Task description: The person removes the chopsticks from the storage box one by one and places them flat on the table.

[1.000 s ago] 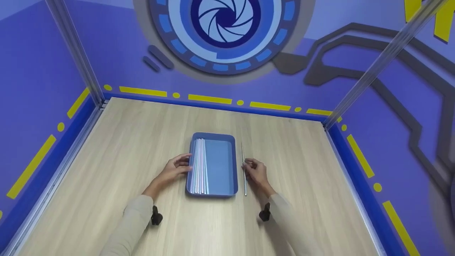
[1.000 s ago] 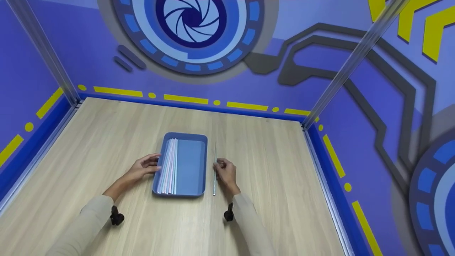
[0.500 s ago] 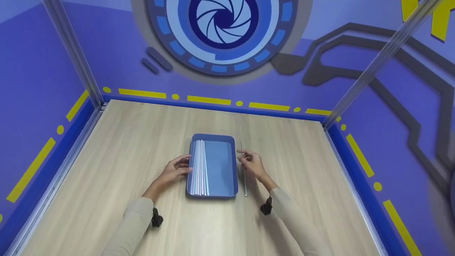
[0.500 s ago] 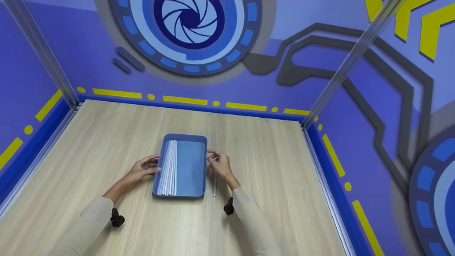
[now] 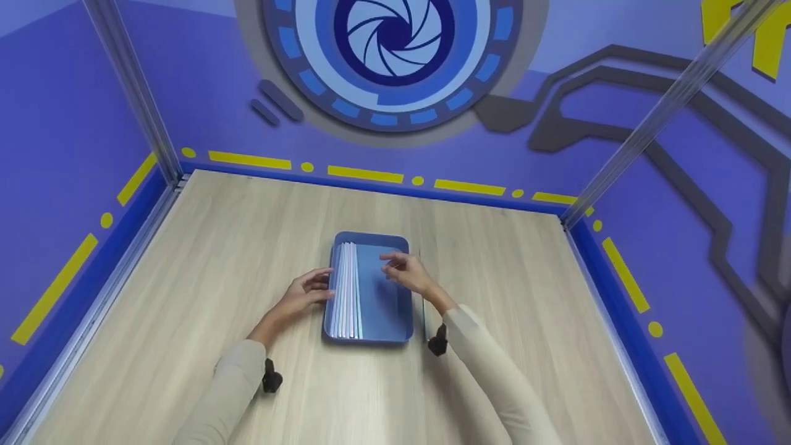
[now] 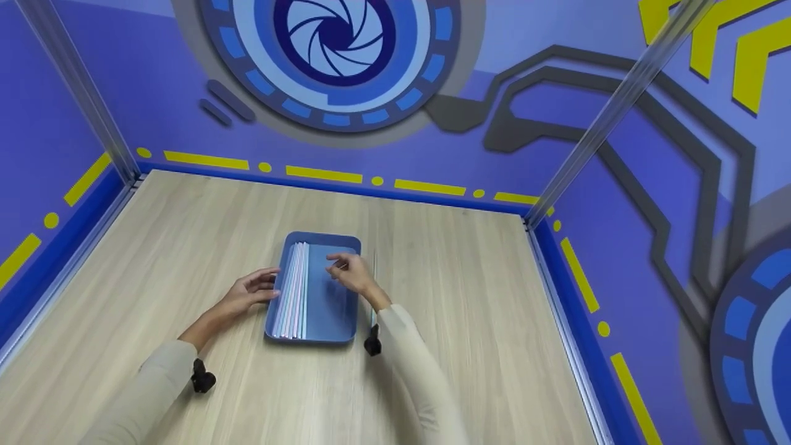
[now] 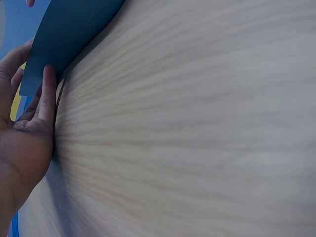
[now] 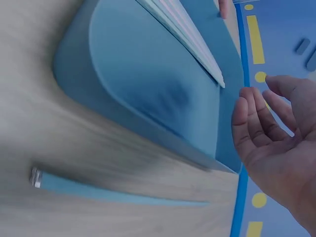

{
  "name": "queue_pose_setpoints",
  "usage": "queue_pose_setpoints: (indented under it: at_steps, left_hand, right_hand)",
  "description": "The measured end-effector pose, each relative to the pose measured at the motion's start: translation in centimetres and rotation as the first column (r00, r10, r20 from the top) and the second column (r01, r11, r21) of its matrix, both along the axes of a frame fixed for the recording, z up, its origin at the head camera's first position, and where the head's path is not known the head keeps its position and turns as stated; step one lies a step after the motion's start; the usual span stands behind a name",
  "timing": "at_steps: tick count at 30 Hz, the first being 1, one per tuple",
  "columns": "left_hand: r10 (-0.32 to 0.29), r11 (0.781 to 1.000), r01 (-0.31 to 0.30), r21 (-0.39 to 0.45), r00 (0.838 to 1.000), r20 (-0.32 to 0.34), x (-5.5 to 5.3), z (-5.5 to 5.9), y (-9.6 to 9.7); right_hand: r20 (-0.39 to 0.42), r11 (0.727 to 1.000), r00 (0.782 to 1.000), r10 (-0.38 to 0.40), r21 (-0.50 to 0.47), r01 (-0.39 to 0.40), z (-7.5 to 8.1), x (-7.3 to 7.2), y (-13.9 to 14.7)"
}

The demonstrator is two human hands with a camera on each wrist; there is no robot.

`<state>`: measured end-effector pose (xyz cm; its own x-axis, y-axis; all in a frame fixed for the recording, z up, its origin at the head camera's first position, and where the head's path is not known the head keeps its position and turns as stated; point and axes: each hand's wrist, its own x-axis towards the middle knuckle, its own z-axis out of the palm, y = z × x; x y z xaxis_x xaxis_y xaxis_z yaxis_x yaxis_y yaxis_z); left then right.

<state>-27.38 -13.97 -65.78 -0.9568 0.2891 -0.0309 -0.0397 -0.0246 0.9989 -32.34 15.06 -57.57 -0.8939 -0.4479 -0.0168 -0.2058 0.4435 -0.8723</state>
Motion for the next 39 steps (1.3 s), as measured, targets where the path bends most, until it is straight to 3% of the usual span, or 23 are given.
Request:
queue_pose_setpoints:
  at_steps: [6,11,14,24,28,32,37,39]
  left_hand:
    - [0.001,1.0,-0.001,0.004,1.0,-0.003,-0.2,0.2,0.2]
    - [-0.008,0.999,0.007,0.039,1.0,0.006,-0.1,0.4,0.6]
    - [-0.007,0.999,0.007,0.045,1.0,0.003,-0.2,0.5,0.9]
    - [0.032,0.999,-0.033,0.041,0.999,0.027,-0.7,0.9,1.8]
    - [0.057,0.998,-0.057,0.04,0.998,0.019,-0.9,1.1,1.6]
    - [0.103,0.995,-0.103,0.012,0.995,0.015,-0.6,1.0,0.8]
    - [0.075,0.997,-0.075,-0.006,0.996,0.041,0.2,0.6,0.5]
    - [0.076,0.997,-0.076,-0.002,0.996,0.045,0.3,0.5,0.5]
  right_hand:
    - [0.083,1.0,0.996,0.012,0.017,-0.014,-0.9,0.0,-1.5]
    - [0.212,1.0,0.977,-0.024,-0.005,0.025,-2.0,0.5,-2.5]
    - [0.229,0.999,0.972,-0.051,0.011,0.05,-2.6,0.7,-3.1]
    - [0.146,0.983,0.979,-0.141,0.136,0.121,-2.8,0.9,-3.7]
    - [0.099,0.973,0.986,-0.132,0.203,0.11,-2.8,0.9,-4.4]
    - [0.076,0.965,0.992,-0.1,0.252,0.078,-2.9,1.2,-5.3]
    - [0.087,0.944,0.986,-0.142,0.311,0.109,-2.9,2.1,-5.8]
    - [0.046,0.922,0.988,-0.148,0.368,0.121,-2.7,2.4,-5.9]
